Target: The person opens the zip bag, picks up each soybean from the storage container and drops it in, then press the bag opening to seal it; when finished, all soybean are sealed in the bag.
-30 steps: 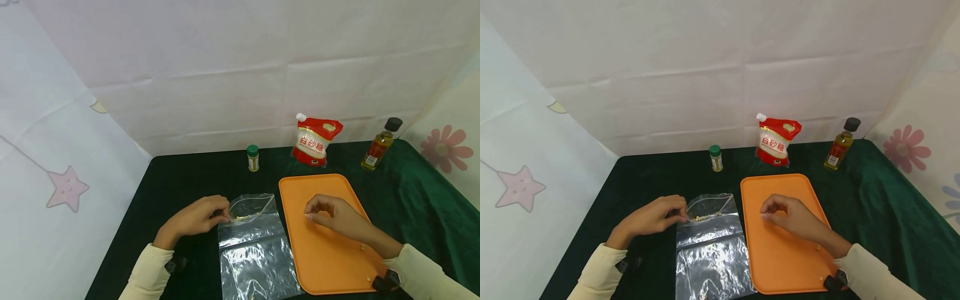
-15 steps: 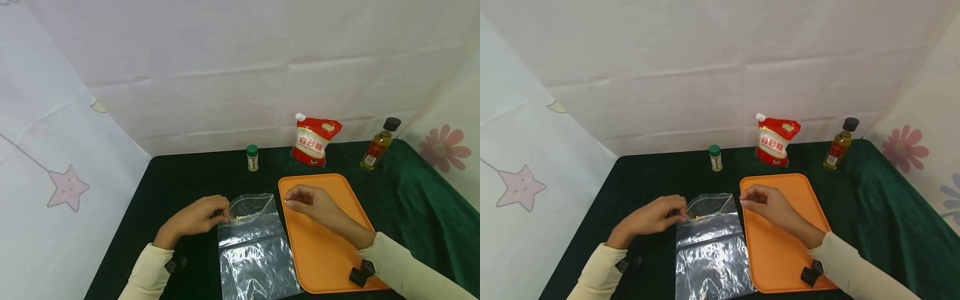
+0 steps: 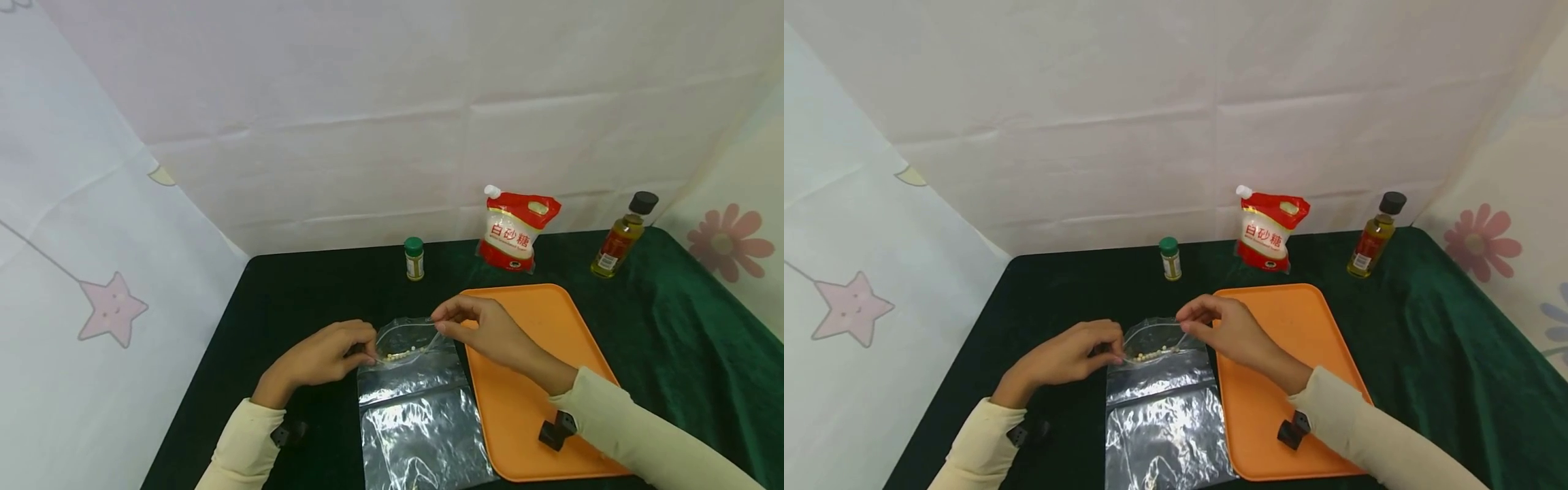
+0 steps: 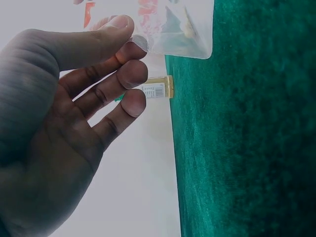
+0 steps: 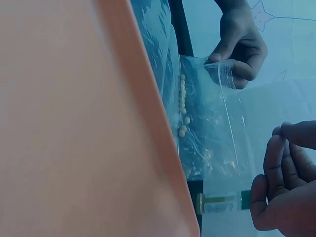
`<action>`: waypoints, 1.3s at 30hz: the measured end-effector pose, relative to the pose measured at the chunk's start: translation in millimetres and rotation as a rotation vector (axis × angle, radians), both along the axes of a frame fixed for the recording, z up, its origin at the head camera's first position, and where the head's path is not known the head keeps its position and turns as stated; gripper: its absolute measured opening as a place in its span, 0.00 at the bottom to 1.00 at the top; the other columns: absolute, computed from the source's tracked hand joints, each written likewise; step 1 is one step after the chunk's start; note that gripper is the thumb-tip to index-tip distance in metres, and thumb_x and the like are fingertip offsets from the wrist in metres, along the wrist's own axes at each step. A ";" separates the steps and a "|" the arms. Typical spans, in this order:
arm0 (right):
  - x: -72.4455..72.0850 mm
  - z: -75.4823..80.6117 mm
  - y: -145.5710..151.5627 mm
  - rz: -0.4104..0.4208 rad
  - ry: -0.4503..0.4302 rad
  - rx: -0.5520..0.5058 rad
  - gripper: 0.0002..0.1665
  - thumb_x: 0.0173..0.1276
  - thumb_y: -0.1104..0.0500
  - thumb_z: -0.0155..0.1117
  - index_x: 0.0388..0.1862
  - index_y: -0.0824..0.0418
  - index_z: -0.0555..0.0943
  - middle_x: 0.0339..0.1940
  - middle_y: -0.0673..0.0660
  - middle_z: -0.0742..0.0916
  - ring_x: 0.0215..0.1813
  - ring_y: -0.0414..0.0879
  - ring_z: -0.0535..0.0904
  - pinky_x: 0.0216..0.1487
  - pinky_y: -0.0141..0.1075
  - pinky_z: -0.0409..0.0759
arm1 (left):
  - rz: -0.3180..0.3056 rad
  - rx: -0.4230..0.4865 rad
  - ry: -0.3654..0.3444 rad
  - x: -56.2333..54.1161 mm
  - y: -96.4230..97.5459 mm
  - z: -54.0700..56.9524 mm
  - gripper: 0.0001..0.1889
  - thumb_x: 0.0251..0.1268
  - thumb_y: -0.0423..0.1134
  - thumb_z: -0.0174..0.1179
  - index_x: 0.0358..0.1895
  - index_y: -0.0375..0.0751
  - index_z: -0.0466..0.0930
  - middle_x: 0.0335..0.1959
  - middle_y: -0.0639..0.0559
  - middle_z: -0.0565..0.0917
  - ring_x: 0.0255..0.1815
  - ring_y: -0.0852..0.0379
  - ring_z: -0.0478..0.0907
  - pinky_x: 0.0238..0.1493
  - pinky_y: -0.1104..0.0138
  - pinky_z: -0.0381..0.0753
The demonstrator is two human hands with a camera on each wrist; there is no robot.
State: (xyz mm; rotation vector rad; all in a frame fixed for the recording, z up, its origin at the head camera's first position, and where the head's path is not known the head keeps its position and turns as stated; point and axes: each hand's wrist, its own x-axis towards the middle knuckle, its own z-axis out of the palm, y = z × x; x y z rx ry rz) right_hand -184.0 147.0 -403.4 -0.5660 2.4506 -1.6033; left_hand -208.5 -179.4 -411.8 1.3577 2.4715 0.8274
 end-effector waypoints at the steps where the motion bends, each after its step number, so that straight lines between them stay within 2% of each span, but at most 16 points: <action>1: 0.9 1.6 3.4 -0.005 0.009 0.009 0.12 0.71 0.47 0.67 0.49 0.49 0.84 0.45 0.46 0.86 0.48 0.48 0.80 0.54 0.49 0.78 | -0.002 0.002 -0.001 -0.3 0.2 -0.3 0.07 0.69 0.34 0.64 0.37 0.54 0.79 0.38 0.64 0.78 0.37 0.65 0.73 0.39 0.68 0.77; 4: 2.6 7.8 17.5 -0.011 0.054 0.067 0.12 0.71 0.46 0.67 0.48 0.49 0.84 0.44 0.45 0.86 0.48 0.46 0.80 0.56 0.51 0.77 | -0.005 0.007 -0.001 -0.8 0.1 -1.0 0.07 0.69 0.33 0.64 0.38 0.52 0.79 0.39 0.64 0.79 0.38 0.65 0.73 0.40 0.68 0.77; 8: 5.7 18.5 44.5 0.001 0.159 0.234 0.06 0.71 0.48 0.68 0.43 0.45 0.82 0.40 0.42 0.84 0.45 0.42 0.79 0.51 0.47 0.79 | -0.006 0.007 0.001 -1.2 0.4 -2.0 0.06 0.69 0.33 0.64 0.38 0.51 0.79 0.39 0.64 0.79 0.39 0.66 0.74 0.40 0.68 0.77; 10: 8.2 24.9 59.6 0.030 0.216 0.337 0.05 0.70 0.52 0.70 0.42 0.45 0.81 0.37 0.41 0.84 0.42 0.40 0.78 0.48 0.43 0.80 | -0.005 0.006 0.008 -1.3 0.6 -2.2 0.06 0.69 0.33 0.64 0.38 0.51 0.79 0.39 0.65 0.79 0.39 0.67 0.74 0.39 0.68 0.78; 13: 12.2 34.1 82.3 0.116 0.264 0.493 0.08 0.67 0.60 0.71 0.39 0.48 0.81 0.34 0.40 0.82 0.37 0.39 0.77 0.41 0.36 0.80 | -0.001 0.007 0.010 -1.2 0.4 -1.7 0.07 0.69 0.33 0.64 0.37 0.52 0.79 0.38 0.65 0.78 0.38 0.66 0.73 0.38 0.68 0.77; 16: 17.0 37.4 103.7 0.217 0.283 0.636 0.12 0.64 0.66 0.73 0.35 0.49 0.81 0.30 0.39 0.79 0.32 0.36 0.74 0.36 0.32 0.78 | 0.004 0.003 -0.002 -0.6 -0.1 -1.3 0.08 0.69 0.33 0.64 0.37 0.53 0.78 0.38 0.63 0.79 0.37 0.65 0.73 0.38 0.68 0.77; 20: 25.3 30.5 128.1 0.308 0.253 0.793 0.16 0.62 0.66 0.74 0.30 0.46 0.78 0.23 0.39 0.74 0.28 0.33 0.69 0.40 0.38 0.70 | 0.006 -0.003 -0.025 0.1 -0.1 -1.3 0.07 0.70 0.33 0.63 0.38 0.52 0.78 0.39 0.61 0.79 0.37 0.64 0.73 0.38 0.67 0.77; 22: 30.4 25.1 138.2 0.345 0.240 0.829 0.17 0.62 0.65 0.74 0.29 0.44 0.77 0.22 0.39 0.72 0.26 0.33 0.66 0.41 0.41 0.65 | 0.007 -0.004 -0.027 0.2 0.4 -1.4 0.07 0.70 0.34 0.63 0.38 0.52 0.78 0.38 0.61 0.79 0.37 0.63 0.73 0.38 0.67 0.76; 27: 41.0 14.2 157.0 0.396 0.171 0.823 0.18 0.63 0.64 0.72 0.28 0.42 0.74 0.20 0.38 0.71 0.24 0.32 0.65 0.40 0.38 0.61 | 0.011 -0.006 -0.030 0.7 0.5 -1.9 0.06 0.69 0.33 0.64 0.38 0.50 0.79 0.38 0.61 0.80 0.37 0.64 0.73 0.37 0.67 0.76; 30: 46.1 8.3 164.3 0.391 0.108 0.815 0.19 0.63 0.64 0.72 0.28 0.41 0.74 0.21 0.38 0.71 0.25 0.33 0.64 0.38 0.37 0.61 | 0.011 -0.001 -0.027 0.4 0.2 -2.5 0.06 0.69 0.33 0.64 0.38 0.51 0.79 0.38 0.62 0.79 0.37 0.64 0.73 0.37 0.68 0.77; 34: 51.9 -0.9 169.6 0.387 0.044 0.742 0.19 0.62 0.67 0.71 0.29 0.43 0.74 0.22 0.38 0.72 0.26 0.34 0.65 0.33 0.33 0.65 | 0.014 -0.001 -0.032 -0.6 0.3 -1.6 0.07 0.69 0.33 0.64 0.38 0.52 0.79 0.38 0.61 0.79 0.37 0.63 0.73 0.38 0.67 0.77; 37: 53.4 -6.3 171.1 0.395 0.044 0.684 0.19 0.63 0.68 0.70 0.30 0.44 0.74 0.23 0.39 0.72 0.25 0.33 0.66 0.29 0.30 0.67 | 0.009 -0.006 -0.036 -0.8 0.6 -0.8 0.06 0.69 0.33 0.64 0.38 0.51 0.79 0.38 0.61 0.79 0.37 0.63 0.73 0.38 0.67 0.77; 39: 52.9 -7.7 171.6 0.395 0.075 0.666 0.19 0.62 0.69 0.70 0.30 0.44 0.74 0.23 0.39 0.73 0.24 0.32 0.66 0.27 0.29 0.69 | 0.003 -0.002 -0.028 -1.2 0.7 -0.6 0.07 0.69 0.33 0.64 0.38 0.51 0.79 0.38 0.61 0.79 0.37 0.64 0.73 0.38 0.67 0.77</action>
